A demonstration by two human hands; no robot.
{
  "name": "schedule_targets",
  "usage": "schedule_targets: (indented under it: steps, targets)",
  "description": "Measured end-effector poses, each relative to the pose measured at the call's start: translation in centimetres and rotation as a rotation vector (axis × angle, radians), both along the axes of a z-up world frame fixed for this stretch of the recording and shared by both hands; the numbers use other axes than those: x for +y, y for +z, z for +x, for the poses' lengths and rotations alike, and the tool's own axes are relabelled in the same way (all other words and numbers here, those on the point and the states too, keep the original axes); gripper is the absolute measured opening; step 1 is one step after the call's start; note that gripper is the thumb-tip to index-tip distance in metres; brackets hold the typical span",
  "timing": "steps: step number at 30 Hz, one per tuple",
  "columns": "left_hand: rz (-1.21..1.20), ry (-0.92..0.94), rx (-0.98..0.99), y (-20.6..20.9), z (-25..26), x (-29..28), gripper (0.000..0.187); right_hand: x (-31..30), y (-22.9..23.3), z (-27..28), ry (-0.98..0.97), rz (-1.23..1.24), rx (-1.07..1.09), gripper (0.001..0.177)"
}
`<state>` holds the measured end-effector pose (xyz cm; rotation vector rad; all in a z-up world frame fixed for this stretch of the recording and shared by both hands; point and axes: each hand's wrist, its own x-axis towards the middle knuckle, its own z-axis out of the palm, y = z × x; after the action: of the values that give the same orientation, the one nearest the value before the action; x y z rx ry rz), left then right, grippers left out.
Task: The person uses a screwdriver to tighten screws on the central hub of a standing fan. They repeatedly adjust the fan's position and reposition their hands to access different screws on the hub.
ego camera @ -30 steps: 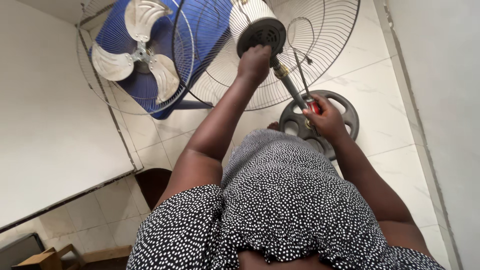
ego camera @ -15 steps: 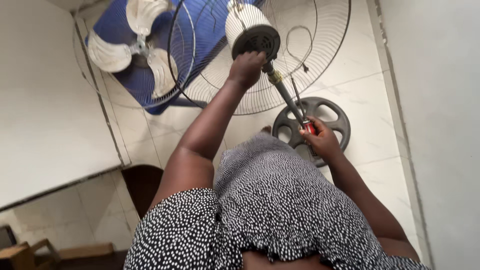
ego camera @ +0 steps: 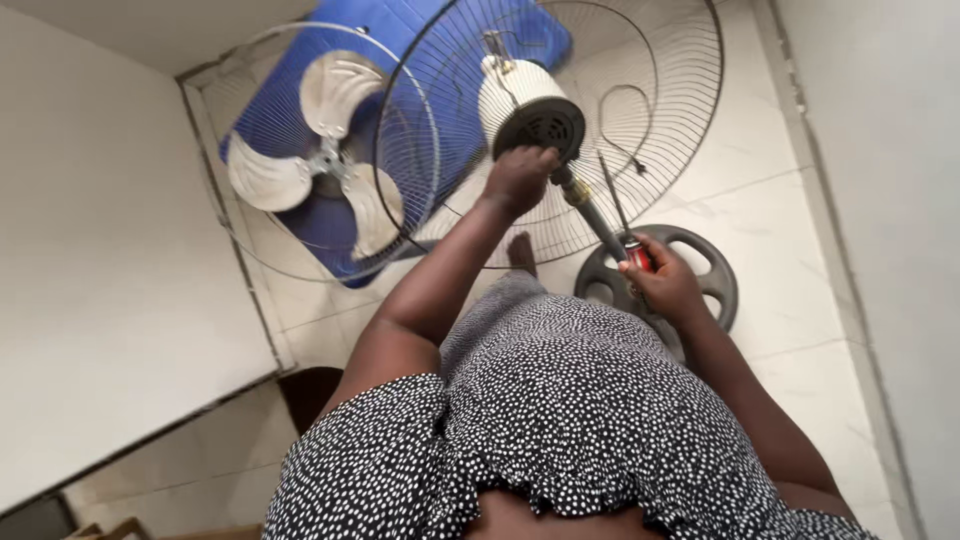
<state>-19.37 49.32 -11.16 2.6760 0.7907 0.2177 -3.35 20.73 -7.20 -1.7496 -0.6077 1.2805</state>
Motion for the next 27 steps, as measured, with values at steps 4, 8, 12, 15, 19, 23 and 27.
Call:
schedule_targets:
  steps: [4, 8, 12, 15, 19, 23, 27]
  targets:
    - [-0.022, -0.070, 0.027, 1.6, -0.8, 3.4, 0.018, 5.0, 0.2, -1.3, 0.000, 0.041, -0.080, 0.059]
    - [-0.001, -0.096, -0.029, 2.4, -1.2, 5.7, 0.018, 7.7, -0.1, -2.4, -0.038, 0.038, 0.000, 0.061]
    - [-0.033, -0.112, -0.070, 2.2, -2.3, 8.3, 0.016, 9.3, -0.2, -3.5, -0.039, 0.006, 0.013, 0.060]
    - [-0.056, -0.107, -0.060, 1.4, -2.7, 9.8, 0.017, 10.0, -0.4, -3.9, -0.015, 0.011, -0.015, 0.058]
    - [-0.038, -0.089, -0.098, 0.7, -2.8, 12.1, 0.013, 10.8, -0.4, -4.3, -0.034, 0.015, 0.041, 0.057]
    - [-0.081, -0.054, -0.021, 0.9, -2.8, 13.6, 0.011, 11.3, 0.0, -4.4, -0.014, 0.111, -0.021, 0.056]
    - [-0.070, -0.075, -0.067, 1.7, -3.0, 13.8, 0.012, 12.9, 0.2, -4.4, -0.053, 0.116, -0.019, 0.051]
